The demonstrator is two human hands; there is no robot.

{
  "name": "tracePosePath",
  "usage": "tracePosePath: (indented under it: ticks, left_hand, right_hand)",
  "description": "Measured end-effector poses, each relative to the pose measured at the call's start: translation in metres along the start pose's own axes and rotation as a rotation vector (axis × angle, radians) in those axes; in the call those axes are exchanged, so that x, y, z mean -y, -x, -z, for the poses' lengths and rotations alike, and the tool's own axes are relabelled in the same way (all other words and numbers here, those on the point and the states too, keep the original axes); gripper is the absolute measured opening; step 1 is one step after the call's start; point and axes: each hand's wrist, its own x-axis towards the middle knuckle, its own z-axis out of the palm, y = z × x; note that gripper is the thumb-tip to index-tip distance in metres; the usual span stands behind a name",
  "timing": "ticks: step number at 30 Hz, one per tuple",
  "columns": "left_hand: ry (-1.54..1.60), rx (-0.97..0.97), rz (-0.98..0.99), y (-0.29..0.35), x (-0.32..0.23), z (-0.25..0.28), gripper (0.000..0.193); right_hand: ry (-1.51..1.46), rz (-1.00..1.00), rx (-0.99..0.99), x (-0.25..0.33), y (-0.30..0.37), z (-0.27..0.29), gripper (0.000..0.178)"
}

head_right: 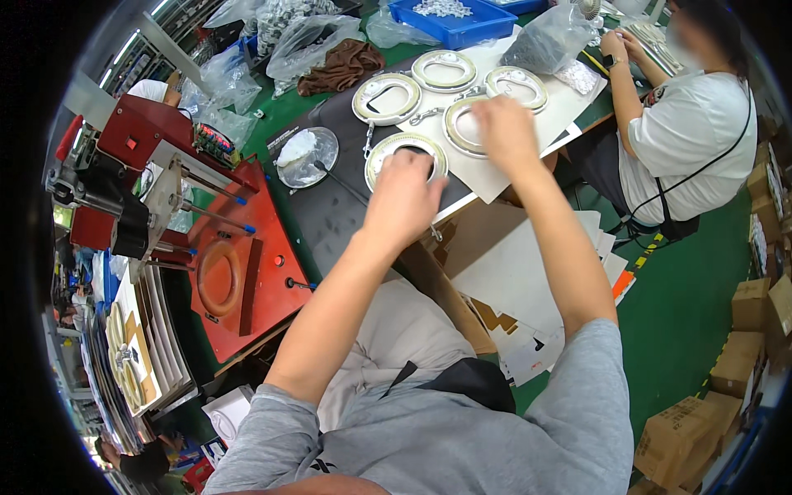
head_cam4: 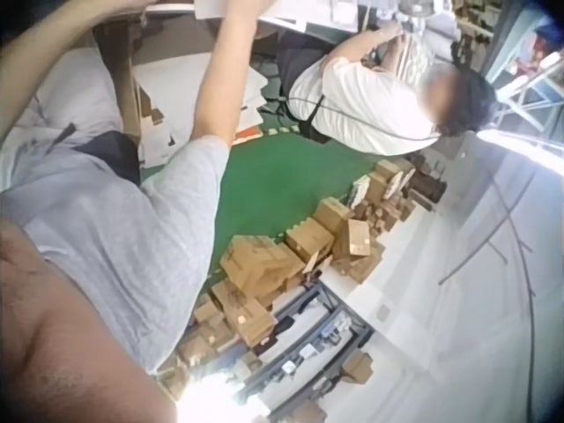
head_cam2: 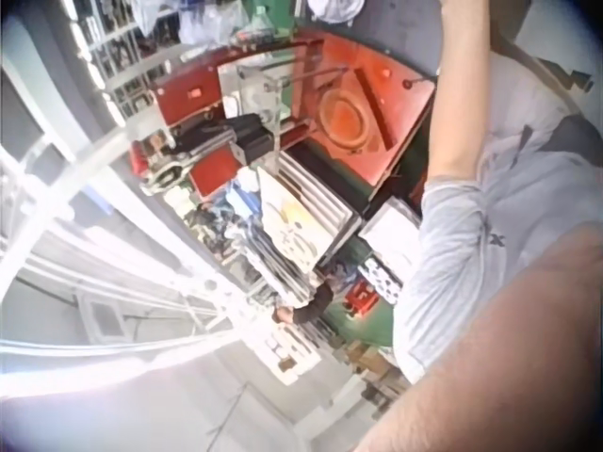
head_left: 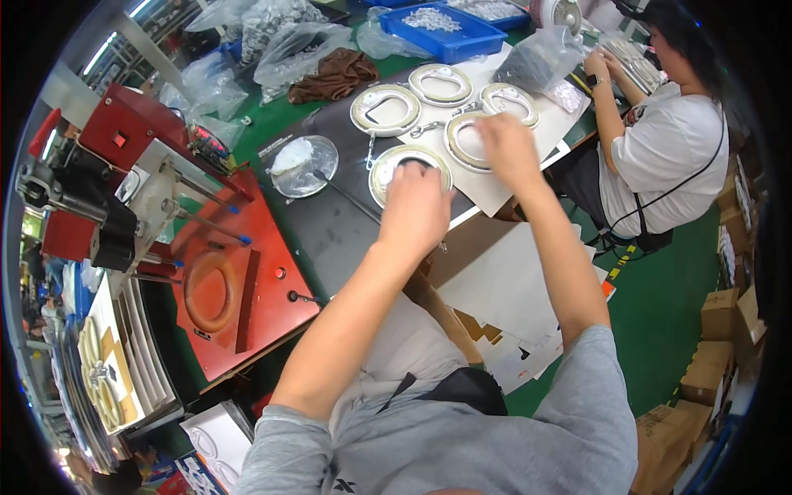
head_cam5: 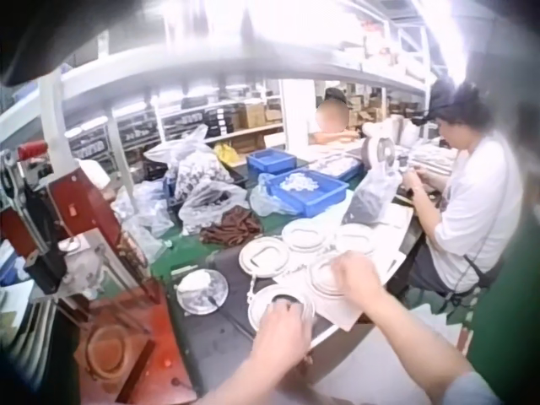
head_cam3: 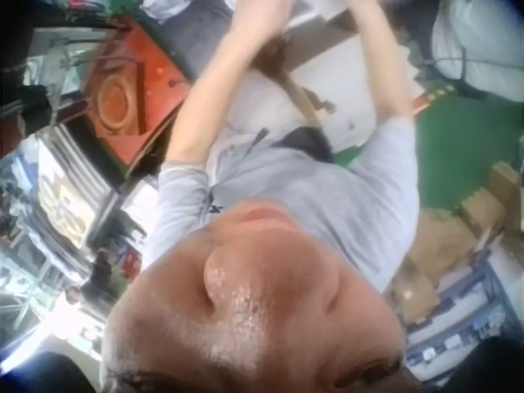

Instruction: Assembling circular electronic components by applying adhesive with a brush and using a rotating jig.

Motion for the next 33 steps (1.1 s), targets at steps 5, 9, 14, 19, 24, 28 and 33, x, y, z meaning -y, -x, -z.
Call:
tracePosePath:
  ticks: [5,9,14,19,24,28,33]
  left_hand:
    - [-0.081,-0.214,-0.018,-0.057,0.030,0.012,0.035]
    - [-0.140,-0.072,0.050,-0.098,0.053,0.001,0.049]
    - [-0.162,0.154,0.072,-0.125,0.045,-0.012,0.078]
    - [-0.179,0.283,0.109,-0.146,0.029,-0.028,0.086]
    - [-0.310,0.277,0.069,-0.147,0.039,-0.042,0.085]
    - [-0.213,0.231,0.001,-0.147,0.041,-0.045,0.081]
    - [-0.184,0.189,0.027,-0.139,0.044,-0.042,0.080]
  right_hand:
    - [0.198,-0.022,0.021,-0.066,-0.013,0.022,0.031]
    - [0.224,0.060,0.118,-0.081,0.000,0.021,0.030]
    - [0.336,-0.068,0.127,-0.061,0.009,0.032,0.030]
    - [0.278,-0.087,0.172,-0.062,0.016,0.041,0.030]
    - [0.228,-0.120,0.218,-0.051,0.022,0.051,0.030]
    - [0.237,-0.133,0.057,-0.067,0.015,0.047,0.026]
    - [-0.110,0.183,0.092,-0.039,-0.064,-0.006,0.027]
